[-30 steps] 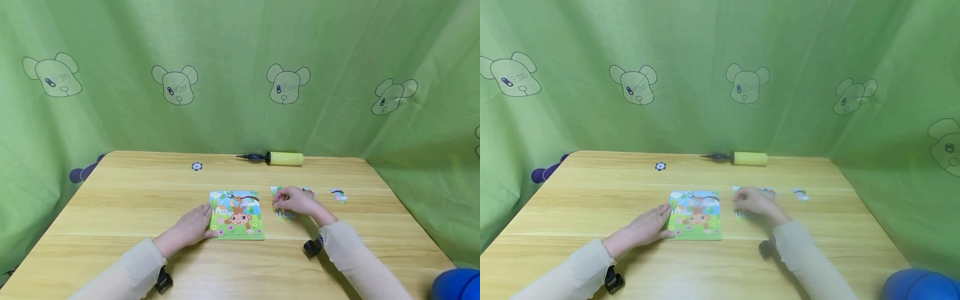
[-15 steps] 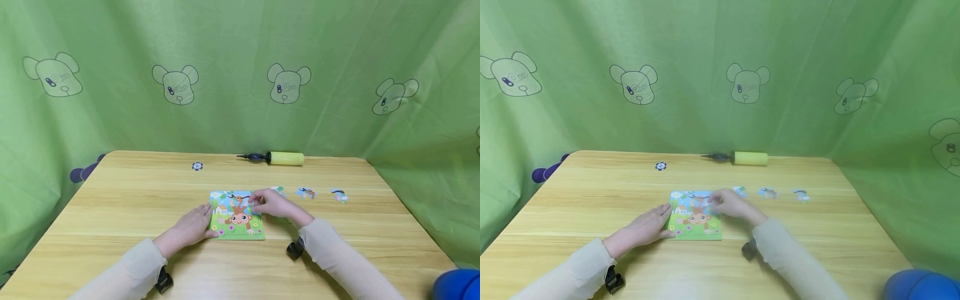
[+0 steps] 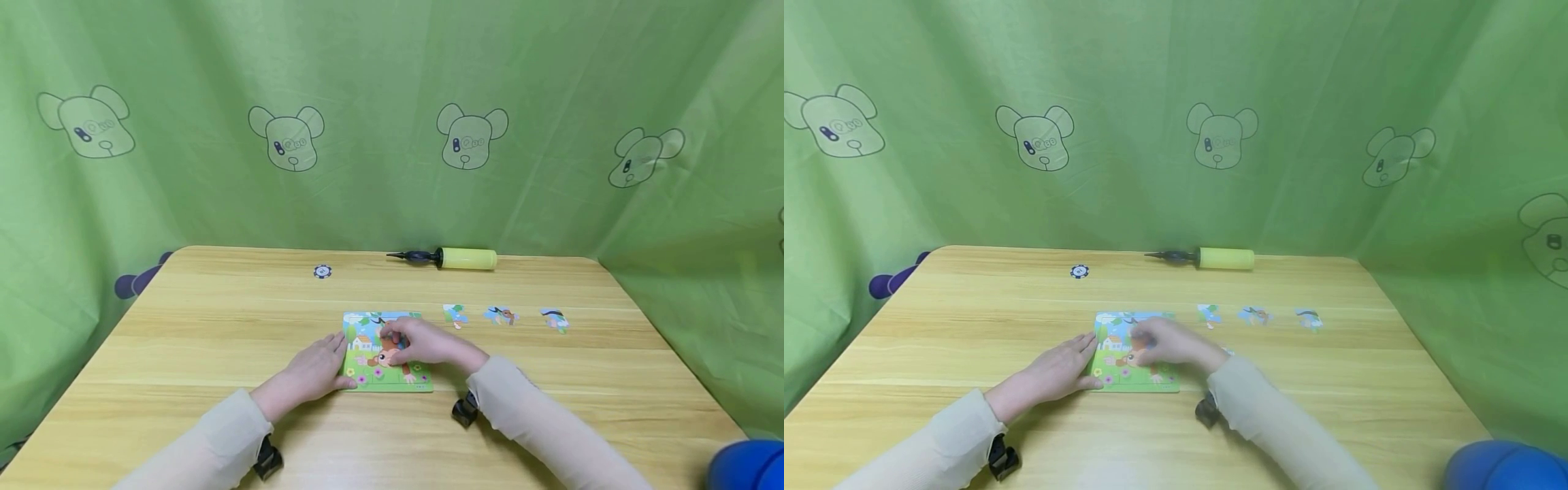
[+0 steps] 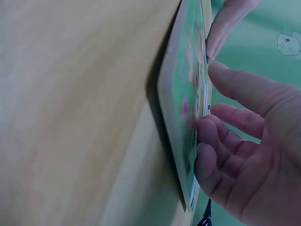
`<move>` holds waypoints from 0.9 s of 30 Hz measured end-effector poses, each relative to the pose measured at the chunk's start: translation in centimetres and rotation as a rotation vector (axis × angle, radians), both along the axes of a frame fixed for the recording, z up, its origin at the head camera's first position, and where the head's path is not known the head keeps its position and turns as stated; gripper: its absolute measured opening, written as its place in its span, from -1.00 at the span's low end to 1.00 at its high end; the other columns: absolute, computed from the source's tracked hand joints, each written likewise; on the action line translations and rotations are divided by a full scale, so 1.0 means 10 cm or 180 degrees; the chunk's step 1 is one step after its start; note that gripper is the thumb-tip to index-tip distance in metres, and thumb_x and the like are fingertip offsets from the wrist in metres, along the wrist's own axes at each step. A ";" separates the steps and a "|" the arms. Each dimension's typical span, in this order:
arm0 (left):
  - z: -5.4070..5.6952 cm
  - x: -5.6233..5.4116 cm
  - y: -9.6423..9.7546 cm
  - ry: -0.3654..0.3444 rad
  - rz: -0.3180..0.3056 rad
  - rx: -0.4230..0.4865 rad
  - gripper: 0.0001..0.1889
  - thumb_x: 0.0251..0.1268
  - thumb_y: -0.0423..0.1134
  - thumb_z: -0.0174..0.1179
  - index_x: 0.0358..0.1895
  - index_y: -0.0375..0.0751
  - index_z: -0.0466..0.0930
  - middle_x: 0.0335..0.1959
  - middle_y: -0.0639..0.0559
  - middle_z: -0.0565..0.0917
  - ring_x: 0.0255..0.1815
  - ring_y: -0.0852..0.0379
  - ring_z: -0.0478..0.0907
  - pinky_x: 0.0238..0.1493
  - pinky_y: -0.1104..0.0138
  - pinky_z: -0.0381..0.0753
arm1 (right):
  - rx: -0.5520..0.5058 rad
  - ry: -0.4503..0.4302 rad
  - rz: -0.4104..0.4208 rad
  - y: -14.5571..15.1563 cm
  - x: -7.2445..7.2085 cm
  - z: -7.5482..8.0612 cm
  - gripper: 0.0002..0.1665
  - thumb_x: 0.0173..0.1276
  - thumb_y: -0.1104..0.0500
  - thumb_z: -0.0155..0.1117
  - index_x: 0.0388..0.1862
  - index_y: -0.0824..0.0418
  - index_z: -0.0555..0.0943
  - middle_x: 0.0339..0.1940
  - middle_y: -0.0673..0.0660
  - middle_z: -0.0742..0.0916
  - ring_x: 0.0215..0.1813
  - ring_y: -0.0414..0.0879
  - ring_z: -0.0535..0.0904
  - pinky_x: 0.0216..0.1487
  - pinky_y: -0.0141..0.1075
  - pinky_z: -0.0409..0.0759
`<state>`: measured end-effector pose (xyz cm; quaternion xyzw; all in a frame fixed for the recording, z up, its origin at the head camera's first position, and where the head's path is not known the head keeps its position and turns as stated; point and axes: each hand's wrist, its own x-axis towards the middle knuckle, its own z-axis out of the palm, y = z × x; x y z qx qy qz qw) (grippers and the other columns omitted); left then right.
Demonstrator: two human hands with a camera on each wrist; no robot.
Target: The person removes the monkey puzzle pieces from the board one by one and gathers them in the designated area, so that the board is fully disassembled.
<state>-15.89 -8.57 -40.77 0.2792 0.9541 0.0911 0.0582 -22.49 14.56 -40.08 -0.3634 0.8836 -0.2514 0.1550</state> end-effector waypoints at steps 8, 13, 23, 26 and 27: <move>0.00 0.01 0.00 -0.0007 0.0009 0.0029 -0.15 0.14 0.11 0.17 0.25 -0.59 0.19 0.30 -0.40 0.21 0.30 -0.25 0.17 0.30 0.07 0.17 | 0.0259 -0.0035 -0.0085 -0.05 0.02 0.02 -0.24 0.15 0.10 0.38 0.28 0.33 0.34 -0.35 0.02 0.48 -0.31 -0.12 0.34 -0.34 -0.28 0.35; 0.01 0.01 0.00 -0.0021 0.0007 0.0037 -0.16 0.15 0.10 0.16 0.25 -0.59 0.19 0.30 -0.40 0.21 0.30 -0.25 0.17 0.30 0.08 0.17 | 0.0347 -0.0121 -0.0173 -0.07 0.01 0.02 -0.20 0.16 0.09 0.38 0.31 0.34 0.30 -0.37 0.02 0.46 -0.32 -0.11 0.32 -0.34 -0.27 0.31; 0.02 0.02 0.00 -0.0021 -0.0005 0.0038 -0.16 0.16 0.09 0.17 0.25 -0.60 0.19 0.29 -0.41 0.21 0.30 -0.26 0.17 0.30 0.07 0.17 | 0.0341 -0.0164 -0.0163 -0.07 -0.01 0.00 -0.27 0.14 0.11 0.39 0.25 0.33 0.35 -0.34 0.03 0.45 -0.30 -0.10 0.32 -0.34 -0.27 0.32; 0.03 0.02 0.01 -0.0020 -0.0014 0.0063 -0.17 0.16 0.08 0.18 0.25 -0.61 0.19 0.29 -0.42 0.21 0.29 -0.27 0.18 0.30 0.07 0.17 | 0.0264 -0.0183 -0.0174 -0.07 -0.01 0.01 -0.29 0.13 0.13 0.40 0.22 0.31 0.35 -0.31 0.03 0.46 -0.29 -0.10 0.34 -0.31 -0.27 0.36; 0.03 0.02 0.01 -0.0019 -0.0015 0.0062 -0.16 0.16 0.08 0.18 0.25 -0.61 0.18 0.29 -0.42 0.21 0.29 -0.27 0.18 0.30 0.06 0.17 | 0.0215 -0.0191 -0.0178 -0.07 -0.01 0.02 -0.30 0.12 0.14 0.41 0.20 0.31 0.35 -0.30 0.04 0.46 -0.28 -0.09 0.35 -0.30 -0.25 0.38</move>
